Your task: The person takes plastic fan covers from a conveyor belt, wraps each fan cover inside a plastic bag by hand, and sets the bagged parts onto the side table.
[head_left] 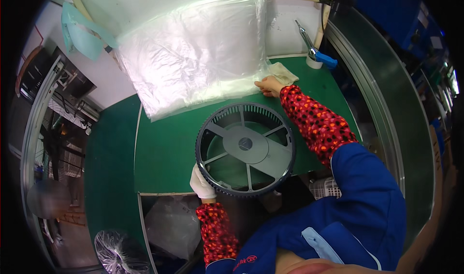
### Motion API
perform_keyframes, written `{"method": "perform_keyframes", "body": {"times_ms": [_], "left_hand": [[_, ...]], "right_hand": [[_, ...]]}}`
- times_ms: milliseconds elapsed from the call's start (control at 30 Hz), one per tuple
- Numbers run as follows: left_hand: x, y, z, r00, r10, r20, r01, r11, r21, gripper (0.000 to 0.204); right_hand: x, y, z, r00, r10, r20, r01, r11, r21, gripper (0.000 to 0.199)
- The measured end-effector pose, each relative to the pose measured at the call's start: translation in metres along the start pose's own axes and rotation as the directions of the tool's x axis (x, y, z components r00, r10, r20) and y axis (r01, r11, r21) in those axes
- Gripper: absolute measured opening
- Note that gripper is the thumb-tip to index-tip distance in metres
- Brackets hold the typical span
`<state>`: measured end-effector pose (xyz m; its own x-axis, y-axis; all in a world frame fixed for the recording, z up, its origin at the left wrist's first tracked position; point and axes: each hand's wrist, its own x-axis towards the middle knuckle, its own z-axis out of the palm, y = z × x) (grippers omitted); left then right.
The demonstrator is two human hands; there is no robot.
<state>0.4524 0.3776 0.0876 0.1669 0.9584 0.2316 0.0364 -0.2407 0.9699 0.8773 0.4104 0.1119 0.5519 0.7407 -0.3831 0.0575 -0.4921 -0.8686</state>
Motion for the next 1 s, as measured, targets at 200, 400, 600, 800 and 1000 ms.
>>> {"method": "perform_keyframes", "body": {"times_ms": [200, 400, 600, 800, 1000], "left_hand": [[-0.003, -0.006, -0.001, 1.000, -0.025, 0.003, 0.025, 0.993, -0.118, 0.042], [-0.002, -0.006, -0.007, 1.000, -0.008, 0.016, 0.009, 0.998, -0.056, 0.045], [0.001, -0.003, -0.002, 1.000, -0.005, -0.004, 0.005, 0.999, -0.052, 0.044], [0.002, -0.005, 0.005, 1.000, 0.009, -0.015, -0.010, 0.996, -0.091, 0.043], [0.000, -0.011, -0.001, 1.000, 0.008, 0.002, -0.008, 0.997, -0.072, 0.043]], "right_hand": [[0.000, 0.024, 0.012, 0.809, -0.571, -0.142, 0.317, 0.626, -0.712, 0.025], [-0.015, 0.010, 0.035, 0.668, -0.681, -0.300, 0.394, 0.666, -0.633, 0.014], [-0.016, -0.016, 0.024, 0.956, -0.256, -0.144, 0.294, 0.835, 0.466, 0.014], [-0.014, -0.008, 0.013, 0.993, 0.073, -0.091, -0.026, 0.899, 0.436, 0.024], [-0.002, 0.025, 0.019, 0.783, -0.574, -0.239, 0.319, 0.700, -0.639, 0.046]]}}
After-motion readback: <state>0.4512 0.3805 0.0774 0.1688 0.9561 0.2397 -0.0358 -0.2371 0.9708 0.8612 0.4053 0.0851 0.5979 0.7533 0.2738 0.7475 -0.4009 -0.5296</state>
